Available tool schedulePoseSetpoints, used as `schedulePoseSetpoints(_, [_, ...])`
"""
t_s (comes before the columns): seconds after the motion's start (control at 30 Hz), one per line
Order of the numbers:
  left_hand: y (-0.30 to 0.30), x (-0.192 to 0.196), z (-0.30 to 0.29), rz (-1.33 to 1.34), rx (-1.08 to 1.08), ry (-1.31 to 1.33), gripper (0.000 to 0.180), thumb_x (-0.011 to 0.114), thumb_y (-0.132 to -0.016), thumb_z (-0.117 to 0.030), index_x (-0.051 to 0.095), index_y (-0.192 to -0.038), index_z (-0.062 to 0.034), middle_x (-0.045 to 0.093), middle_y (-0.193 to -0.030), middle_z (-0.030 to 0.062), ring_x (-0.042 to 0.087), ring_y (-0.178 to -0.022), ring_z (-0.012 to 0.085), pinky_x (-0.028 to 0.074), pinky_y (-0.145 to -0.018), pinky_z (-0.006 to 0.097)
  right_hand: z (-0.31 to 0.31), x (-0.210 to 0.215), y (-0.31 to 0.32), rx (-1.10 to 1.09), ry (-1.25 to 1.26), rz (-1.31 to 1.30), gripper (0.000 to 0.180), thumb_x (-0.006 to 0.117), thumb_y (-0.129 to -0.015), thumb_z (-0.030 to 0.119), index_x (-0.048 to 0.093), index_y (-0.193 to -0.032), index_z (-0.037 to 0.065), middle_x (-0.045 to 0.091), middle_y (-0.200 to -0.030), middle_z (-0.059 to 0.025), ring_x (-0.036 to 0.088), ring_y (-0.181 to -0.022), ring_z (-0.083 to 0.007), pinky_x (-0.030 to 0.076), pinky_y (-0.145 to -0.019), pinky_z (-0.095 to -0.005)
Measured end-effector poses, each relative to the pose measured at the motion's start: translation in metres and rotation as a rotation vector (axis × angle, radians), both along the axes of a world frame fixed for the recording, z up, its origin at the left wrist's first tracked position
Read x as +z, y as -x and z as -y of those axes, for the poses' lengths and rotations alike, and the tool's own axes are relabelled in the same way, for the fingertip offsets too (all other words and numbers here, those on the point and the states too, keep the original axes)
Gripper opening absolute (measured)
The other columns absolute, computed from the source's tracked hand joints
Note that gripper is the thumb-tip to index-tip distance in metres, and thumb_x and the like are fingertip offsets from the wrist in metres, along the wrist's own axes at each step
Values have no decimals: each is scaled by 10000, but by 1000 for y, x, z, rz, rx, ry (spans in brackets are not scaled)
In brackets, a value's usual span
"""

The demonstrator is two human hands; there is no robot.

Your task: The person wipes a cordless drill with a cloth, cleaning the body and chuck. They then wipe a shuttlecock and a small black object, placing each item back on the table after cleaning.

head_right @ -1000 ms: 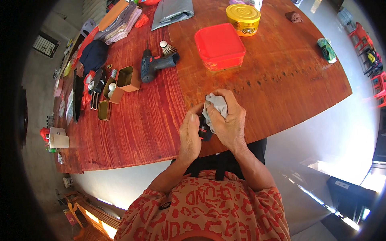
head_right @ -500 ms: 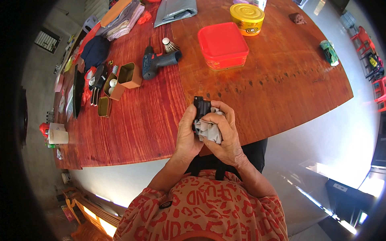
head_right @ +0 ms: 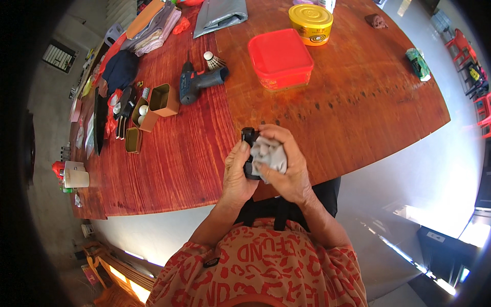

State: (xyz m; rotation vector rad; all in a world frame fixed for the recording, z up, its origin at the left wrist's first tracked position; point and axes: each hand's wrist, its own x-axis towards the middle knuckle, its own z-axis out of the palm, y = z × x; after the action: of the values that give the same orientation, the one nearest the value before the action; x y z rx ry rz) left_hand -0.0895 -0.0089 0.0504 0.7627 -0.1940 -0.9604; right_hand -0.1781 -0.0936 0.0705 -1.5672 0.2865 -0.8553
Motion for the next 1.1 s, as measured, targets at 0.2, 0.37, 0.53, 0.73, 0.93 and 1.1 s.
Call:
schedulePoseSetpoints(0.2, [-8, -5, -8, 398, 17, 116, 272, 694, -794, 12, 560, -1029, -16, 601, -1002, 56, 584, -899, 115, 485, -788, 247, 5, 8, 10, 180, -556, 86, 414, 623, -814, 32, 487, -1205, 31, 575, -1062, -37, 554, -928, -93, 486, -777, -239])
schedulePoseSetpoints(0.37, [-10, 0, -7, 707, 1, 88, 321, 729, -749, 23, 560, -1020, -8, 572, -1017, 73, 553, -947, 134, 459, -815, 267, 18, 11, 15, 224, -738, 12, 330, 621, -821, 43, 536, -1139, 21, 611, -947, -33, 579, -798, -76, 499, -662, -221])
schedulePoseSetpoints(0.53, [-7, -4, -6, 356, -51, 84, 163, 602, -910, -149, 545, -1016, -40, 579, -943, 22, 539, -822, 62, 461, -715, 215, 16, 9, 6, 84, -892, 90, 284, 601, -838, 44, 544, -1115, 26, 614, -888, -24, 589, -768, -83, 493, -629, -218])
schedulePoseSetpoints(0.73, [-5, -13, 2, 80, -1, 99, 297, 397, -999, -320, 533, -1107, -79, 613, -992, 32, 609, -881, 116, 529, -791, 274, -8, -2, 3, 0, 20, -101, 606, 642, -722, -27, 410, -1277, 52, 391, -1299, -156, 383, -1230, -269, 333, -1018, -366])
schedulePoseSetpoints(0.93, [0, -8, 0, -48, -98, 128, 335, 378, -1001, -343, 526, -1156, -85, 610, -1030, 32, 611, -928, 130, 528, -811, 286, 0, 1, 1, -20, -150, -67, 464, 620, -813, 37, 449, -1243, 3, 532, -1182, -99, 518, -1056, -150, 423, -912, -290])
schedulePoseSetpoints(1.1, [2, -10, 0, -88, -117, 141, 363, 374, -999, -363, 524, -1186, -91, 610, -1061, 33, 613, -937, 126, 527, -807, 290, 4, 0, -8, -79, -428, -5, 347, 607, -881, 85, 485, -1191, -12, 619, -985, -48, 574, -910, -110, 462, -840, -250])
